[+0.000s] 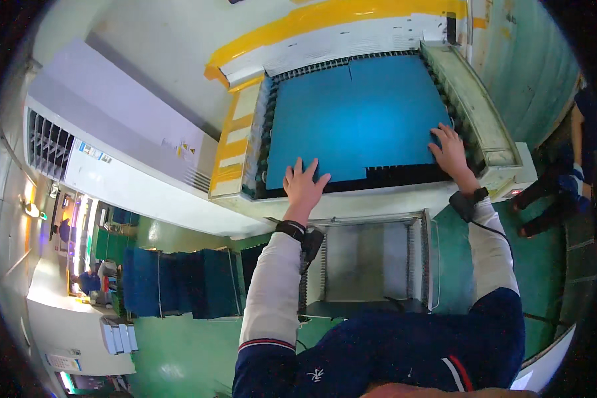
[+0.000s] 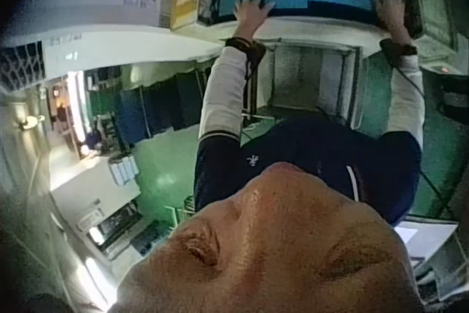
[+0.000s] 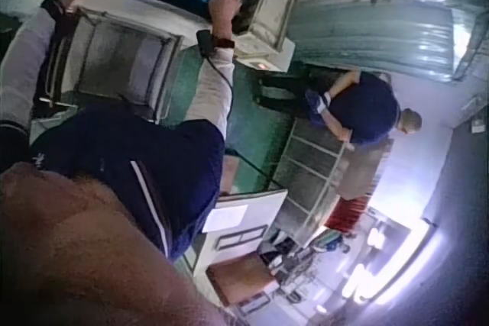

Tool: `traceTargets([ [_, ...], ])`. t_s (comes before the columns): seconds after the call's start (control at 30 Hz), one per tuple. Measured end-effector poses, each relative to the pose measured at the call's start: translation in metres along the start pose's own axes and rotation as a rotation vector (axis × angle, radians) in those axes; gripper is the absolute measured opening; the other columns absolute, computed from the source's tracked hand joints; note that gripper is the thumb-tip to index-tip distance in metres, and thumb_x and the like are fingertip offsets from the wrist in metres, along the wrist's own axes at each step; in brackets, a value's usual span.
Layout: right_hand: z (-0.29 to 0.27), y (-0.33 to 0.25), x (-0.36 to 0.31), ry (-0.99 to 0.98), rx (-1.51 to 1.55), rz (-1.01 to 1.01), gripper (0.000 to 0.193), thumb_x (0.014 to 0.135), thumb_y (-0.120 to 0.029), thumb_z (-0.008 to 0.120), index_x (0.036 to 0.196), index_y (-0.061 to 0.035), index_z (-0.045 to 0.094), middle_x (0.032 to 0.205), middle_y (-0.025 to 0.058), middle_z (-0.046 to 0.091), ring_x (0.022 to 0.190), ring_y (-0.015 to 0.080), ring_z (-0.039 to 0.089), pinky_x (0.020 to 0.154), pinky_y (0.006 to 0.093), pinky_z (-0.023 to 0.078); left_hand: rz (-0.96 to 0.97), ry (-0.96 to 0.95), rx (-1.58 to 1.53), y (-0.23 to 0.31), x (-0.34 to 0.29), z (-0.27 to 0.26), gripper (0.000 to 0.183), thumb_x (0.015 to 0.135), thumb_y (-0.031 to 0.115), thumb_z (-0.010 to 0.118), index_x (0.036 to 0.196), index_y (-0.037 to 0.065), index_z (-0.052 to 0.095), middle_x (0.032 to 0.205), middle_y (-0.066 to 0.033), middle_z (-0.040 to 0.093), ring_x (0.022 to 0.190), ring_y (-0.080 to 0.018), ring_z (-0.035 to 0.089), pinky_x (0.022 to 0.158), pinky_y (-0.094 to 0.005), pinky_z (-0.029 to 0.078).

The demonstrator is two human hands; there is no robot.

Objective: Loading blue plates into a processing machine and then organizing them into a metal rack.

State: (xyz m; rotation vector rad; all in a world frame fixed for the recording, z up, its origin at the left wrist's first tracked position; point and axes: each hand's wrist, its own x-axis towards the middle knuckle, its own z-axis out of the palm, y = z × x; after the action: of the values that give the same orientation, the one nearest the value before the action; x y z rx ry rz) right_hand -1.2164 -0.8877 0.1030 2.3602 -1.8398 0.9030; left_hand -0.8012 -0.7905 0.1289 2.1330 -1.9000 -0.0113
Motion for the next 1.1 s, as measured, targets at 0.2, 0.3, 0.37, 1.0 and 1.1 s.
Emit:
traceTargets([
  [0.2,0.009,0.012,0.028,-0.015,0.020,0.004,0.045,0.082,-0.025,0.070,0.123,-0.0116,0.056,0.139,0.0159,0.048,0.128,0.0373,0.043,0.103,0.0496,0.037,-0.061,-0.053,0.028,0.001,0.046,0.005,0.062,0.083,0.057,0.061,0.138,0.031,0.049,0.150,-0.0131,0.032,0.135,-0.0436,0.028,0.109,-0.0553,0.025],
  [0.3,0.018,0.022,0.040,-0.010,0.020,-0.023,0.045,0.082,-0.025,0.070,0.123,-0.0118,0.057,0.139,0.0161,0.048,0.128,0.0380,0.043,0.103,0.0500,0.037,-0.063,-0.053,0.035,0.000,0.064,0.007,0.062,0.083,0.057,0.061,0.138,0.031,0.049,0.151,-0.0135,0.032,0.135,-0.0436,0.028,0.108,-0.0559,0.025],
  [0.37,0.023,0.028,0.047,-0.015,0.031,-0.027,0.045,0.082,-0.025,0.069,0.123,-0.0120,0.057,0.139,0.0165,0.048,0.127,0.0386,0.044,0.103,0.0503,0.038,-0.068,-0.069,0.025,-0.001,0.073,0.008,0.063,0.083,0.057,0.061,0.138,0.030,0.049,0.151,-0.0139,0.032,0.135,-0.0439,0.028,0.108,-0.0566,0.025],
  [1.0,0.058,0.068,0.100,-0.005,-0.035,-0.200,0.044,0.088,-0.035,0.063,0.123,-0.0098,0.057,0.125,0.0168,0.058,0.116,0.0362,0.054,0.098,0.0454,0.043,0.129,0.106,-0.479,-0.026,-0.083,-0.037,0.047,0.084,0.027,0.069,0.124,0.005,0.058,0.126,-0.0177,0.059,0.118,-0.0356,0.052,0.100,-0.0427,0.040],
  [1.1,0.051,0.075,0.113,-0.097,-0.132,-0.167,0.049,0.091,-0.041,0.058,0.126,-0.0066,0.055,0.125,0.0184,0.059,0.116,0.0382,0.054,0.097,0.0458,0.044,-0.282,0.063,-0.658,-0.074,-0.151,-0.033,0.033,0.088,0.021,0.066,0.115,0.002,0.065,0.108,-0.0172,0.067,0.100,-0.0274,0.065,0.087,-0.0344,0.049],
])
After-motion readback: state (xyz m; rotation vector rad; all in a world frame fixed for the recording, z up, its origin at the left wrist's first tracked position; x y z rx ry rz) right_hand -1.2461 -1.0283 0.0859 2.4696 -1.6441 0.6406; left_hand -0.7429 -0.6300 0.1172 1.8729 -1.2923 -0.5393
